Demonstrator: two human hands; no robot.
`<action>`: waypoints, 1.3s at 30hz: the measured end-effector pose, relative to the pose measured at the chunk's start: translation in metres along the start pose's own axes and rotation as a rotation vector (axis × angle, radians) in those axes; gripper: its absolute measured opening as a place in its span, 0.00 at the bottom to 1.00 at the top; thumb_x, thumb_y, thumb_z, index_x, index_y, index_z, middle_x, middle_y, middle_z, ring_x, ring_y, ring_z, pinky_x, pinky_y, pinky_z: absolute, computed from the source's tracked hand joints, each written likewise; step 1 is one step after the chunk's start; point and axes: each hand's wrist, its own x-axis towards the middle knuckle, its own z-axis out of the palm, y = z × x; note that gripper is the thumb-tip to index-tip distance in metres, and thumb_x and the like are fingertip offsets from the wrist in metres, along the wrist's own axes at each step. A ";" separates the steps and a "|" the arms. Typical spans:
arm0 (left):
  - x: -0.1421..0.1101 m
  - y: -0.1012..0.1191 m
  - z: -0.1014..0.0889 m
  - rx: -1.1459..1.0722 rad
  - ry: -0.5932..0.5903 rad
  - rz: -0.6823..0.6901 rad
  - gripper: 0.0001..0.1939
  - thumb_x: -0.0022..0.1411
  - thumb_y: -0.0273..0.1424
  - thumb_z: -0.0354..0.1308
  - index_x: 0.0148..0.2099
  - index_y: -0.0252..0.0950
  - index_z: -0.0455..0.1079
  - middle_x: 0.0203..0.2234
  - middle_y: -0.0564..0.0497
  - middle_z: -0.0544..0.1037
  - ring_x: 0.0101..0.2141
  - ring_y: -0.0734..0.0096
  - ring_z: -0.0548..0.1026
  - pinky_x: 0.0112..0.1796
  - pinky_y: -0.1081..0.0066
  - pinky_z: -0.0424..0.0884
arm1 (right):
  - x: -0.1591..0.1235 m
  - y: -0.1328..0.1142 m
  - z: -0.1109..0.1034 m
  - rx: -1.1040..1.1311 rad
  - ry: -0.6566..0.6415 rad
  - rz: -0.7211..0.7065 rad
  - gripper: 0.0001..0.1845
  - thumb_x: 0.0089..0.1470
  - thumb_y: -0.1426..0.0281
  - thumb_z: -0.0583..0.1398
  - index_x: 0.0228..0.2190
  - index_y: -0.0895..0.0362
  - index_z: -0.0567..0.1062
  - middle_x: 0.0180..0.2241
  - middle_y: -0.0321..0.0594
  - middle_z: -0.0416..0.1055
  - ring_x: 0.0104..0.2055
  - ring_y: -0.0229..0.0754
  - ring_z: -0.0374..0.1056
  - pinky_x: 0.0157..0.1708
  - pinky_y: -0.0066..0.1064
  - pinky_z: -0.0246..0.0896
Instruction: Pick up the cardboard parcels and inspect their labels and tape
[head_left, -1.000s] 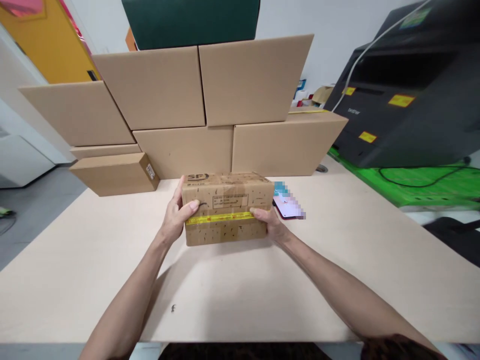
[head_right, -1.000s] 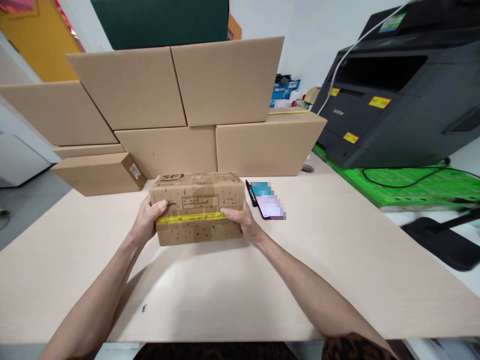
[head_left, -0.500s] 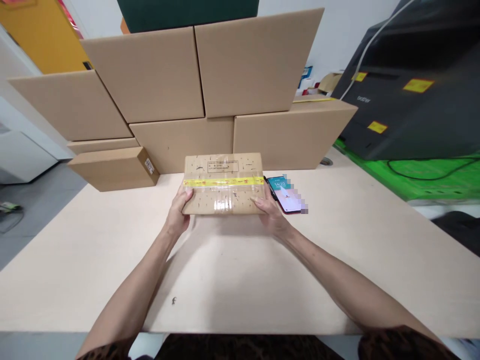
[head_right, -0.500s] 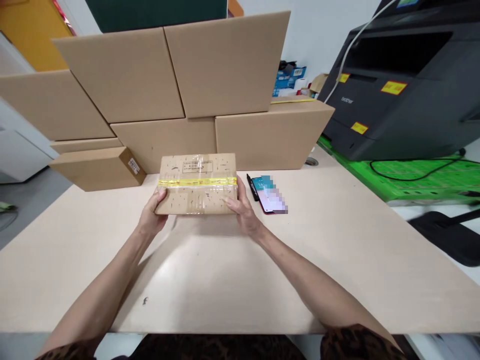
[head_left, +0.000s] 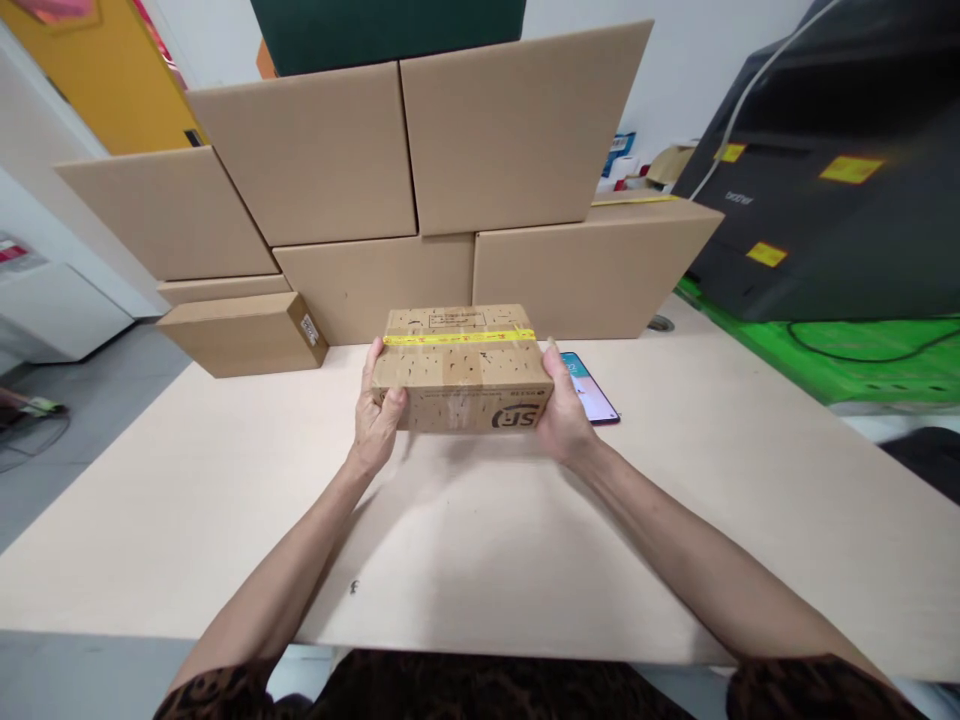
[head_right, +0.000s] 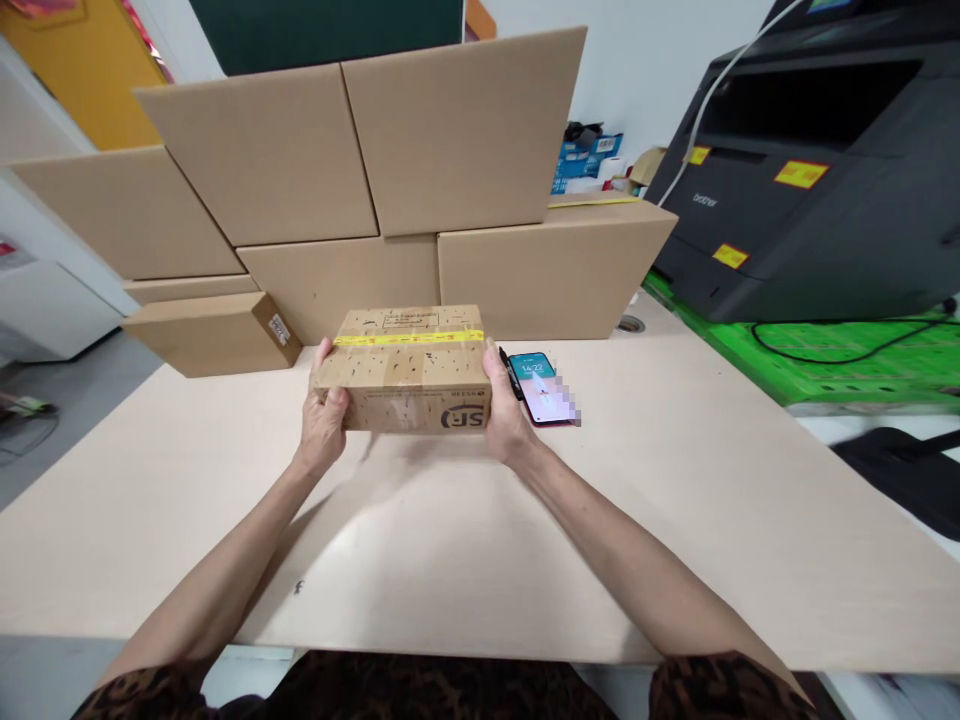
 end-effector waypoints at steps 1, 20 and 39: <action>0.001 0.002 0.001 -0.032 0.005 -0.049 0.46 0.60 0.60 0.66 0.73 0.48 0.60 0.70 0.44 0.67 0.72 0.48 0.62 0.73 0.53 0.56 | -0.002 -0.001 -0.002 -0.069 -0.018 -0.068 0.41 0.58 0.34 0.54 0.64 0.40 0.69 0.64 0.38 0.74 0.73 0.56 0.62 0.65 0.56 0.65; 0.004 0.055 -0.010 -0.292 -0.163 -0.396 0.39 0.59 0.57 0.69 0.68 0.53 0.68 0.69 0.50 0.71 0.70 0.43 0.65 0.66 0.46 0.70 | -0.023 -0.036 -0.015 -0.620 -0.118 -0.772 0.47 0.45 0.42 0.70 0.63 0.43 0.69 0.68 0.45 0.59 0.74 0.72 0.50 0.72 0.67 0.49; 0.012 0.056 -0.015 -0.342 0.031 -0.383 0.41 0.59 0.46 0.71 0.70 0.45 0.63 0.57 0.45 0.81 0.60 0.43 0.79 0.58 0.47 0.79 | -0.027 -0.025 0.010 0.028 -0.235 0.014 0.50 0.49 0.61 0.72 0.69 0.38 0.59 0.67 0.39 0.70 0.68 0.61 0.68 0.67 0.61 0.66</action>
